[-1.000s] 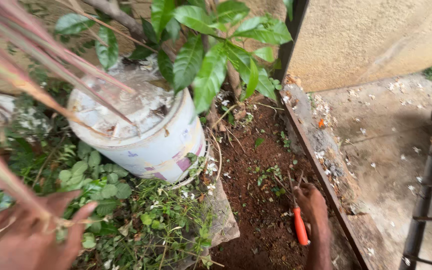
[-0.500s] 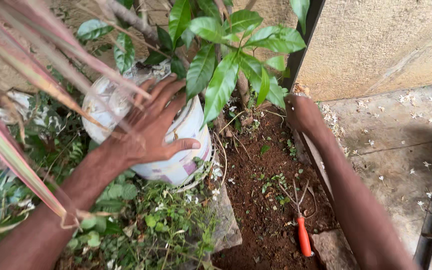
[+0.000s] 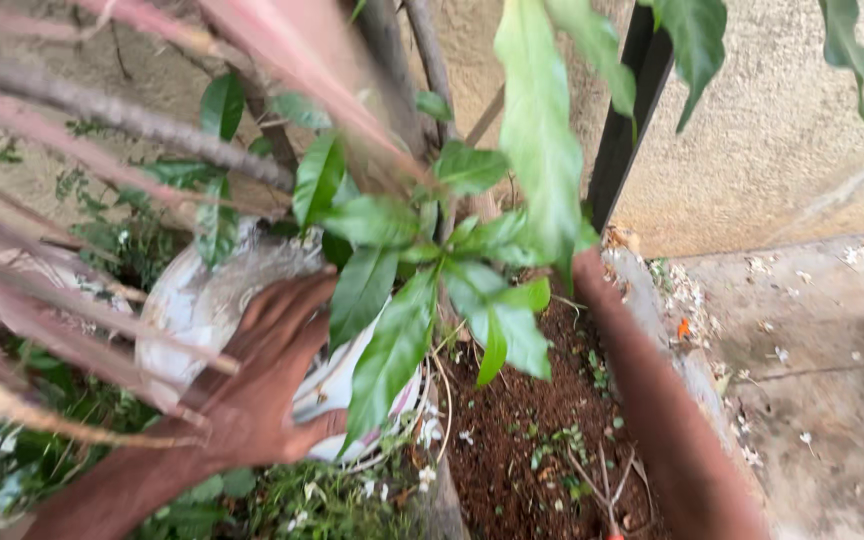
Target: The person clears weeds and small plants from a soil patch using their hands and a small hand rake, then levels the soil.
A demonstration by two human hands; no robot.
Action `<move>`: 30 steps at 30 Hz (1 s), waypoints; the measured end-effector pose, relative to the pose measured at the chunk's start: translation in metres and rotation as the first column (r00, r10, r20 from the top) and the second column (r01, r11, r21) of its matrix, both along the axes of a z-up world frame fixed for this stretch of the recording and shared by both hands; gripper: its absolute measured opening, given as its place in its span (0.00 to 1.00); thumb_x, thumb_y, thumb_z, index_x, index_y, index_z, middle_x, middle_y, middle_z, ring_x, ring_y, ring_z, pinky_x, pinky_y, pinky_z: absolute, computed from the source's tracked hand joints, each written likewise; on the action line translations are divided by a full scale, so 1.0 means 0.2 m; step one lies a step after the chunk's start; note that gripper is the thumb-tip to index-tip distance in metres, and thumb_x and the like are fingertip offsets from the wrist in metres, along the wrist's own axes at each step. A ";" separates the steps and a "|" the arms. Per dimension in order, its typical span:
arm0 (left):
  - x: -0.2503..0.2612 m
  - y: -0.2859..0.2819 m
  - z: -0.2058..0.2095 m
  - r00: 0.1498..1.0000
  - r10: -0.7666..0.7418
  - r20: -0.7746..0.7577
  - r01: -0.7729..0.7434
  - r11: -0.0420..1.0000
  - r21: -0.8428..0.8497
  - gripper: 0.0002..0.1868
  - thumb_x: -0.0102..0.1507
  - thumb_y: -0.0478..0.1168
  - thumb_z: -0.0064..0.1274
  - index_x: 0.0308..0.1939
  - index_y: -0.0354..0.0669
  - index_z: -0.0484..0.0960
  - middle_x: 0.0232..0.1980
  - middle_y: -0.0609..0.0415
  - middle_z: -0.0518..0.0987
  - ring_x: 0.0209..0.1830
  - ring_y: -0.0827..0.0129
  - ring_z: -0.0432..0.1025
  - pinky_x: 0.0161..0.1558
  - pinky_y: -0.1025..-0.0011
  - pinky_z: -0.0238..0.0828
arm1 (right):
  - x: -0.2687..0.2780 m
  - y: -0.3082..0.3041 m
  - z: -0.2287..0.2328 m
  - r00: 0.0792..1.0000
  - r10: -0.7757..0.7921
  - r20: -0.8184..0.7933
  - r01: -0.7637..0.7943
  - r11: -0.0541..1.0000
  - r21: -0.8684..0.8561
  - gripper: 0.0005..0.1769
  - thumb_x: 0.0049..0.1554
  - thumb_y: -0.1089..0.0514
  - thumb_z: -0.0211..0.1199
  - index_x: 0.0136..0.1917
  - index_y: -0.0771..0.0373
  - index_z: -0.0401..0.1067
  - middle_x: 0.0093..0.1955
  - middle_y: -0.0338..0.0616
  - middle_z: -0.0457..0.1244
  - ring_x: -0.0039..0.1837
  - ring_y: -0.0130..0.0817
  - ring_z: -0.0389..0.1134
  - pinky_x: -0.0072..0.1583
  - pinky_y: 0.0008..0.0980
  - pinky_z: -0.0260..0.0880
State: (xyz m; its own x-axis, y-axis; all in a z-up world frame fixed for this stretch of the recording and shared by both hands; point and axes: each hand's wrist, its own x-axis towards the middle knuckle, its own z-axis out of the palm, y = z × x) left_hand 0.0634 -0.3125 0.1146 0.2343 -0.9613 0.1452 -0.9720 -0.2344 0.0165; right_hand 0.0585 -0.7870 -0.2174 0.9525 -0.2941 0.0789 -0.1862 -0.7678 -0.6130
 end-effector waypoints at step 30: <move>0.03 -0.06 0.03 0.986 0.106 -0.132 -0.100 0.994 0.054 0.56 0.53 0.61 0.61 0.68 0.19 0.56 0.70 0.24 0.58 0.73 0.31 0.49 0.71 0.42 0.42 | 0.16 -0.16 -0.69 0.960 -0.264 -0.090 0.155 0.238 0.959 0.19 0.66 0.58 0.58 0.66 0.72 0.71 0.54 0.60 0.67 0.45 0.46 0.70 0.47 0.42 0.76</move>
State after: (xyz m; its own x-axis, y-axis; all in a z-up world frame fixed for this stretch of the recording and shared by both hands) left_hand 0.0696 -0.3251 0.1198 0.3470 -0.9359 0.0607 -0.9322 -0.3371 0.1321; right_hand 0.0914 -0.8198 -0.3556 0.8509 -0.3952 -0.3462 -0.1559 0.4393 -0.8847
